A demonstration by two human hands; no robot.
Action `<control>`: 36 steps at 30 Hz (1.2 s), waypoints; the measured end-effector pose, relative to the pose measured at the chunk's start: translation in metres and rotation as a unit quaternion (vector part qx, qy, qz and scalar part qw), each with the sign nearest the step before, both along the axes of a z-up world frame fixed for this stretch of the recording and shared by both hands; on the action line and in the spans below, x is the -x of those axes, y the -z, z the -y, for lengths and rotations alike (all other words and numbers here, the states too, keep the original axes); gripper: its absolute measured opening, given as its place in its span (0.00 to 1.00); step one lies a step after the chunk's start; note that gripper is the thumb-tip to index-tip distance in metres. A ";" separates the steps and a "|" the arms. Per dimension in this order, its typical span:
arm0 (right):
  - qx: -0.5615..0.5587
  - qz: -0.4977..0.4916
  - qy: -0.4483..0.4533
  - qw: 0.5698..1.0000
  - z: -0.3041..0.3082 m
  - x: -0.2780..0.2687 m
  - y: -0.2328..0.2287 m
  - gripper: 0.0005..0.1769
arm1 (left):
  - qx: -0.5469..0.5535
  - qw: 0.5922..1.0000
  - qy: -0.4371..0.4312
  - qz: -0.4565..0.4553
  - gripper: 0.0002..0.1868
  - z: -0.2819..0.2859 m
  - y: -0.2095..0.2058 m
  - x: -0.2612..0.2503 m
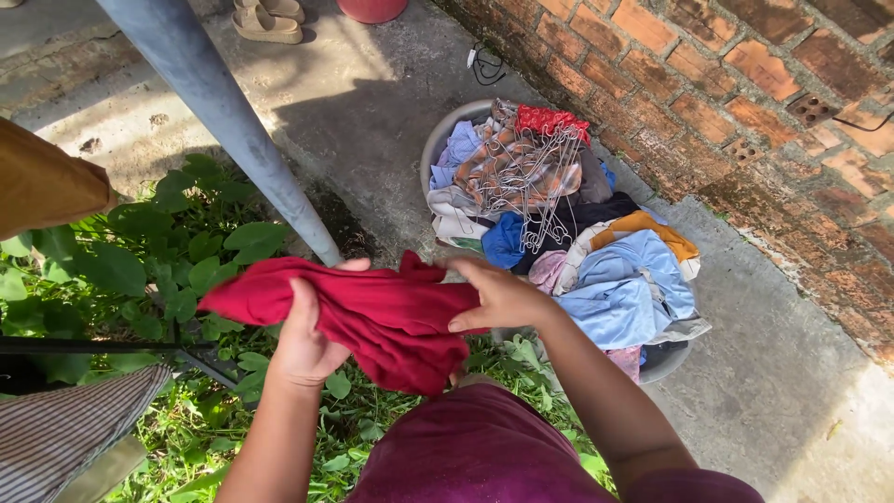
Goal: Hanging laundry from a basin onto hangers and then onto an outdoor drying rack.
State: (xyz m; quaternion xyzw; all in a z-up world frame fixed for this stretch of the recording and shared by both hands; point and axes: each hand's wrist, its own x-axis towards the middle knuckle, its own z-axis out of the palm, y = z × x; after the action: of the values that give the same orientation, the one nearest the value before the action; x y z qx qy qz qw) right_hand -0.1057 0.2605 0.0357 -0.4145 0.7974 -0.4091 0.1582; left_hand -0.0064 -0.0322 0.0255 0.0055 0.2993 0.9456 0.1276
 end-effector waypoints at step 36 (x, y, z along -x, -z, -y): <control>0.259 -0.014 0.049 0.964 0.061 -0.058 -0.041 0.19 | 0.331 0.935 -0.109 -0.059 0.23 -0.021 0.040 -0.029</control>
State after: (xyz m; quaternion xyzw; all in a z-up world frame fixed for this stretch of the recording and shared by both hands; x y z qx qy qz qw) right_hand -0.0482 0.1995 0.0771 -0.4076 0.6855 -0.6031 0.0140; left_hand 0.0230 -0.0110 -0.0145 -0.0139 0.6009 0.7992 0.0000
